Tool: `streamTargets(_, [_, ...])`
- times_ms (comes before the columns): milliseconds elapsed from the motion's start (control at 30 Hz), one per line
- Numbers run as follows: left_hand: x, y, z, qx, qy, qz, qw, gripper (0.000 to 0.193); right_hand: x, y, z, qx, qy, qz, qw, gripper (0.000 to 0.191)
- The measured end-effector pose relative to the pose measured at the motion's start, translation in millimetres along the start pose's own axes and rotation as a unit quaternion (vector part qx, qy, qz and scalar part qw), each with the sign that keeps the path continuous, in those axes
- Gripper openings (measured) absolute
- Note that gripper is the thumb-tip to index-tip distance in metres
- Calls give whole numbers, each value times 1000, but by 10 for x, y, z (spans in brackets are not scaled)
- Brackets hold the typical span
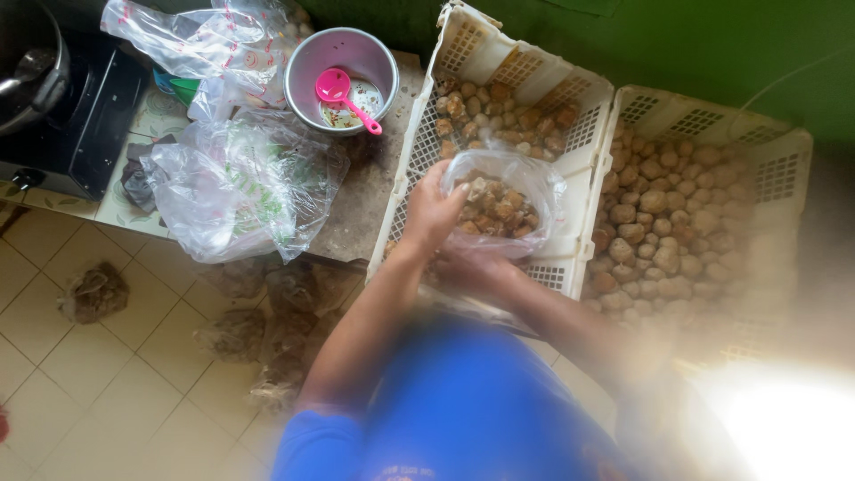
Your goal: The person holds open a clear plastic bag and places fried round food items one at a time from a plastic crate into the bag, occasionally reaching into a second crate of lighter items. They continue filling the bag and finally lift and tie the filled bag closed.
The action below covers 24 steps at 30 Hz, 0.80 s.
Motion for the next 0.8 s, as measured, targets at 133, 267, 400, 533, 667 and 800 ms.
streamTargets(133, [-21, -94, 189, -20, -15, -215, 976, 38, -145, -146, 436, 138, 41, -175, 974, 22])
streamTargets(267, [257, -11, 188, 53, -116, 67, 990, 27, -398, -478, 759, 93, 5, -502, 860, 21])
streamTargets(400, [421, 57, 86, 77, -134, 241, 958, 22, -644, -753, 802, -229, 38, -375, 898, 30])
streamTargets(533, [438, 3, 37, 77, -138, 326, 932, 22, -349, -588, 623, -273, 30, -258, 926, 6])
streamTargets(667, [398, -42, 37, 75, -144, 351, 922, 22, -40, -119, 160, -48, -14, -203, 978, 11])
streamTargets(800, [381, -56, 42, 64, -135, 318, 936, 24, -134, 162, -293, -15, 80, -194, 978, 12])
Point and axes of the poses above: each hand's wrist, its own z-axis away from the middle knuckle, its own y-axis out of the palm, x = y × z, the point moved 5 cm from there along -z, towards the middle knuckle, and after that the axes turned 2 degrees about -y, right-handed, at the moved point
